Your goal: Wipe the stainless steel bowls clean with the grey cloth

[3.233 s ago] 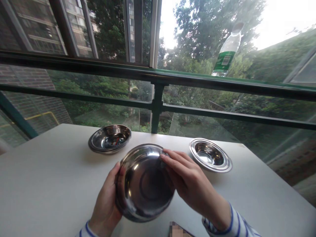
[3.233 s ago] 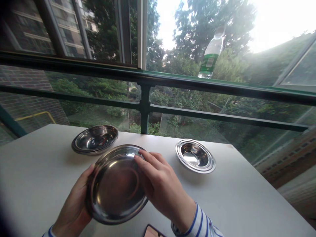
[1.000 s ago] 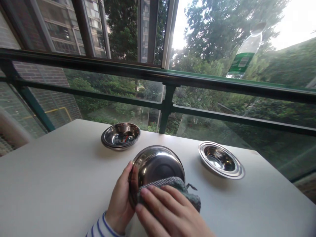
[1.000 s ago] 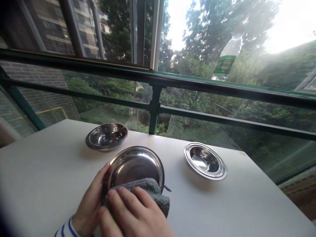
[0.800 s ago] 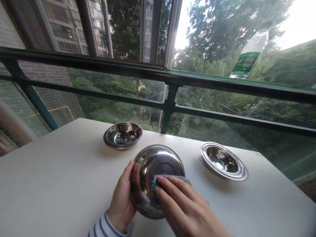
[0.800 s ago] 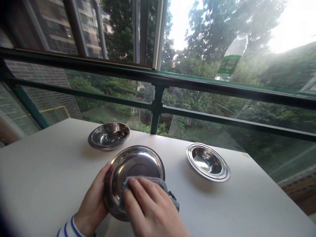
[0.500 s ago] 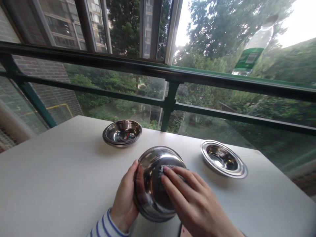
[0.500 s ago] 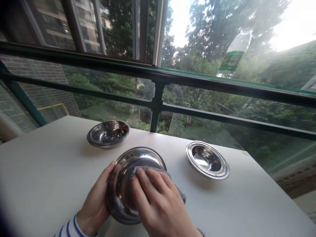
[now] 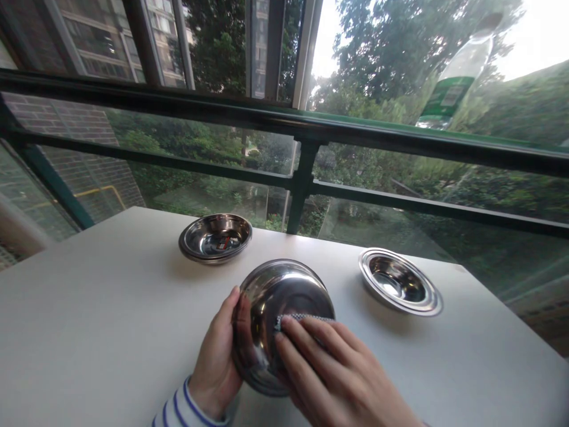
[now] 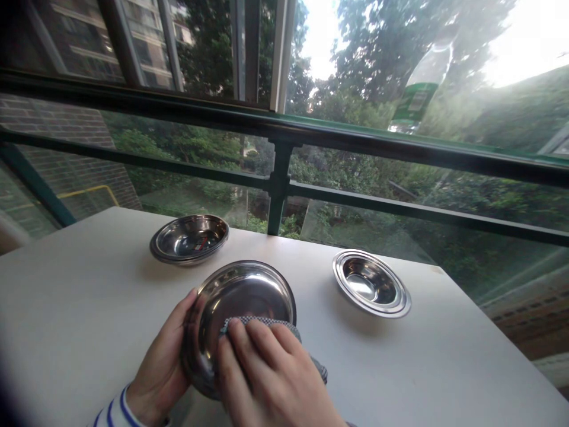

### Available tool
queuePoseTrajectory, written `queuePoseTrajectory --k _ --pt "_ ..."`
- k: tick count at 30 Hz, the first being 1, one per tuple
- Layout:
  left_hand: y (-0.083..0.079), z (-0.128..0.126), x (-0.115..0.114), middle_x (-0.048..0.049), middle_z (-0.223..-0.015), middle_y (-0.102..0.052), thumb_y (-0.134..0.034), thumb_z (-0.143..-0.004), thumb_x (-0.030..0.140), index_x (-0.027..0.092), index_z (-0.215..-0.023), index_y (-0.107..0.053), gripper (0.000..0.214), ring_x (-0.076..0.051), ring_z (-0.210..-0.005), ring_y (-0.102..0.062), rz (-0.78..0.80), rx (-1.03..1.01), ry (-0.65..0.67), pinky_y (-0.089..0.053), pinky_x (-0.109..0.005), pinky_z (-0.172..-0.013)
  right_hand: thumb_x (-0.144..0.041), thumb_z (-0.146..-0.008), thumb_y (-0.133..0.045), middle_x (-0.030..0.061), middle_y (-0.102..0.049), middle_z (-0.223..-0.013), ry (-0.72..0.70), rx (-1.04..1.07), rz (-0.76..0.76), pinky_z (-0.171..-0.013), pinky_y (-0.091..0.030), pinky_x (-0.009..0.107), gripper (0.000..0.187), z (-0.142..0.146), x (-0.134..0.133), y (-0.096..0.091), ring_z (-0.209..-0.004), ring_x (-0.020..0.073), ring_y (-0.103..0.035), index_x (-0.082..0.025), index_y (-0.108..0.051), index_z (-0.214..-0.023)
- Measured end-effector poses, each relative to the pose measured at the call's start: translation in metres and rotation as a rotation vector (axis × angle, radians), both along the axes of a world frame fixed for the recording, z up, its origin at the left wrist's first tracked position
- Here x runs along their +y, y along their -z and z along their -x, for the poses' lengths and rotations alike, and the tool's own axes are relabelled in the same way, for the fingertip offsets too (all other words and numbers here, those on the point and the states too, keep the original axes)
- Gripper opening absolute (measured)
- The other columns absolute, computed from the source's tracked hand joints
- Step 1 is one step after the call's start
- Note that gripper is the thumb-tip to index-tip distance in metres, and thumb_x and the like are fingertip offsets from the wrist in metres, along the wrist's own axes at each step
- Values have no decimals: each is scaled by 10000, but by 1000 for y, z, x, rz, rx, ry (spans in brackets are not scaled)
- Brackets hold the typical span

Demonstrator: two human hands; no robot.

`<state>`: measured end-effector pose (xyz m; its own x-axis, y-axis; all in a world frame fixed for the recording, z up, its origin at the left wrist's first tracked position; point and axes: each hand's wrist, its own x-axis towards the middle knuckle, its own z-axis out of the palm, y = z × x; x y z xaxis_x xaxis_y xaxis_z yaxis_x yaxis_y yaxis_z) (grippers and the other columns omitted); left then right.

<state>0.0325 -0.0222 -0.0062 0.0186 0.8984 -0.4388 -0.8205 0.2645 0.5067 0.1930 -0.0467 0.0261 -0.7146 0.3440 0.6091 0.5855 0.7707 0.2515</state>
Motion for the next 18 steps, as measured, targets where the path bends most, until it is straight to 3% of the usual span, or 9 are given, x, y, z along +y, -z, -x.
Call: queuePoseTrajectory --k 4,8,14,18 --pt "-1 -1 -2 -67 -701 -737 -566 -825 267 124 -865 -708 205 -221 -729 -706 18 -16 11 -566 -342 -722 -145 -915 -429 134 -672 -1082 29 24 24 -708 -547 343 279 1 -1 0 -924 246 -609 -50 -658 -1042" --pt "0 1 -2 -60 -702 -739 -557 -830 259 128 -870 -708 204 -215 -714 -707 11 7 -1 -567 -342 -725 -115 -915 -418 91 -687 -1061 -49 15 18 -669 -545 305 272 -2 -1 -2 -878 213 -615 -80 -664 -1025" --pt "1 -1 -2 -47 -681 -741 -564 -829 233 142 -802 -713 177 -203 -687 -710 -2 3 -15 -564 -337 -746 -145 -915 -419 147 -643 -1141 84 -3 74 -747 -545 377 297 -8 2 -3 -989 275 -578 -40 -631 -1094" --pt "1 0 -1 -42 -623 -729 -558 -831 226 141 -704 -700 208 -198 -643 -708 37 -14 1 -565 -339 -746 -146 -923 -402 112 -662 -1117 -7 2 32 -711 -552 332 296 -2 0 0 -935 244 -598 -64 -646 -1069"
